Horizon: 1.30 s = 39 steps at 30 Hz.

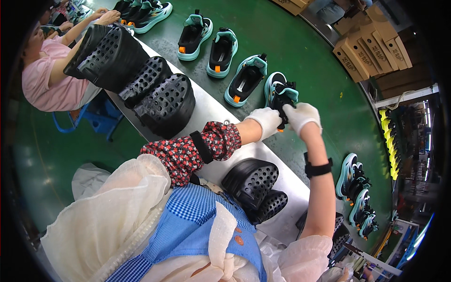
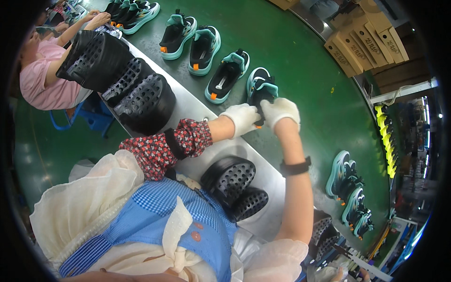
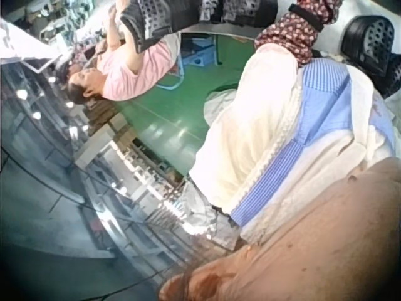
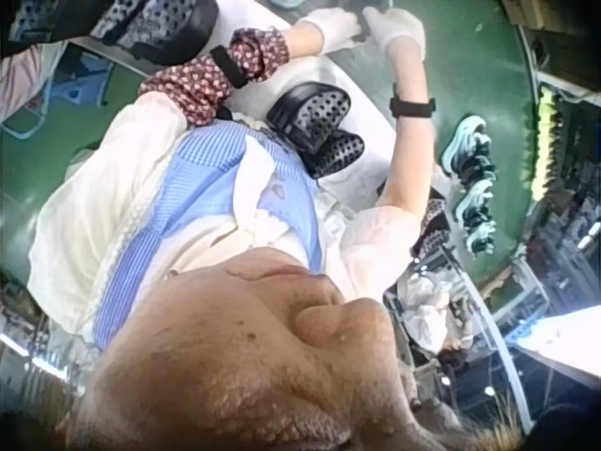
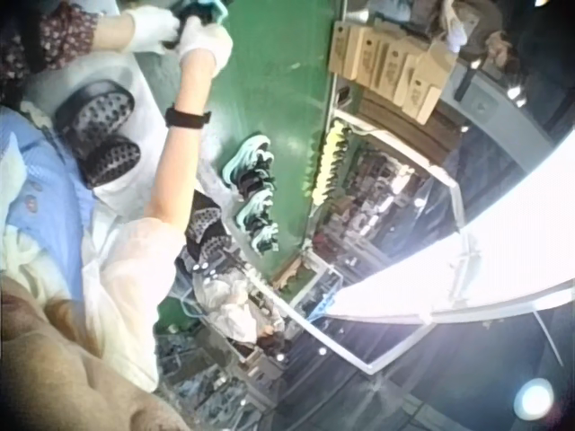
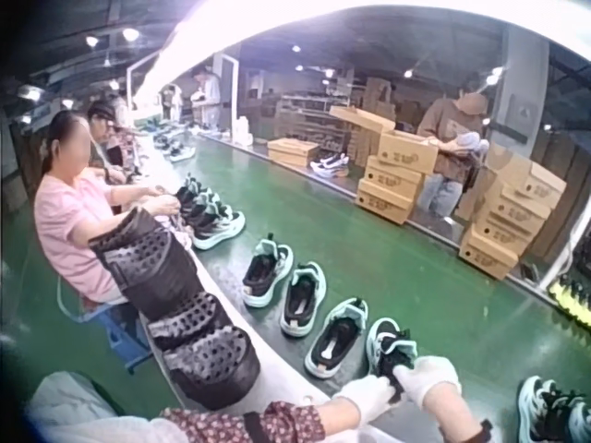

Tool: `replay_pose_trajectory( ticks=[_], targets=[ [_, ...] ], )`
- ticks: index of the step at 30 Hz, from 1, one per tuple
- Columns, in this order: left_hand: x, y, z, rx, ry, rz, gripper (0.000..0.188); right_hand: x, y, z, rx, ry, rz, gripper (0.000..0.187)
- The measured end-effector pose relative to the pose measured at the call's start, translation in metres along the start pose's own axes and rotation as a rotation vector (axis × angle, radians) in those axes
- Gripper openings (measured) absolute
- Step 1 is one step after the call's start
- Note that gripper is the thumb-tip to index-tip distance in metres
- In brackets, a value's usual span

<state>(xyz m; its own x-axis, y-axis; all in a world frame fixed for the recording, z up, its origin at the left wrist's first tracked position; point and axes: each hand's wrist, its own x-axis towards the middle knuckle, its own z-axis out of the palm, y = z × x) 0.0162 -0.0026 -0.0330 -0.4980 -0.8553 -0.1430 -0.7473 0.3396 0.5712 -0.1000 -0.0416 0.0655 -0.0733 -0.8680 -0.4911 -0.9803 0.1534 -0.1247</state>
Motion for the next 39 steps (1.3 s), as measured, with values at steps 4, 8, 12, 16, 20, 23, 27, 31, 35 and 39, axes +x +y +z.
replay_pose_trajectory(
  ticks=[4,8,12,16,20,23,27,31,35,39],
  targets=[
    [0.011,0.0,-0.01,-0.029,-0.181,-0.14,0.028,0.012,-0.022,0.025,-0.075,0.081,0.067,0.042],
    [0.014,0.0,-0.025,0.031,-0.277,-0.23,0.033,0.034,-0.032,0.035,-0.06,0.063,0.075,0.04],
    [0.019,-0.002,-0.023,0.084,-0.301,-0.194,0.031,0.062,-0.03,0.05,0.024,0.138,0.092,0.041],
    [0.02,-0.001,-0.02,0.13,-0.319,-0.153,0.029,0.072,-0.027,0.059,0.077,0.208,0.102,0.035],
    [0.015,-0.003,-0.021,0.17,-0.305,-0.118,0.028,0.087,-0.018,0.062,0.053,0.231,-0.215,0.026],
    [0.012,-0.012,-0.028,0.236,-0.267,-0.153,0.03,0.079,-0.044,0.054,0.108,0.163,-0.067,0.027],
    [0.018,-0.006,-0.028,0.293,-0.276,-0.201,0.034,0.082,-0.042,0.054,0.223,0.129,0.032,0.03],
    [0.011,-0.006,-0.03,0.28,-0.228,-0.185,0.033,0.057,-0.03,0.044,0.244,0.093,-0.078,0.041],
    [0.002,-0.013,-0.028,0.212,-0.172,-0.209,0.035,0.011,-0.003,0.036,0.335,0.046,-0.219,0.05],
    [0.0,-0.016,-0.027,0.21,-0.118,-0.161,0.037,-0.048,0.068,0.061,0.344,0.335,-0.285,0.045]
  ],
)
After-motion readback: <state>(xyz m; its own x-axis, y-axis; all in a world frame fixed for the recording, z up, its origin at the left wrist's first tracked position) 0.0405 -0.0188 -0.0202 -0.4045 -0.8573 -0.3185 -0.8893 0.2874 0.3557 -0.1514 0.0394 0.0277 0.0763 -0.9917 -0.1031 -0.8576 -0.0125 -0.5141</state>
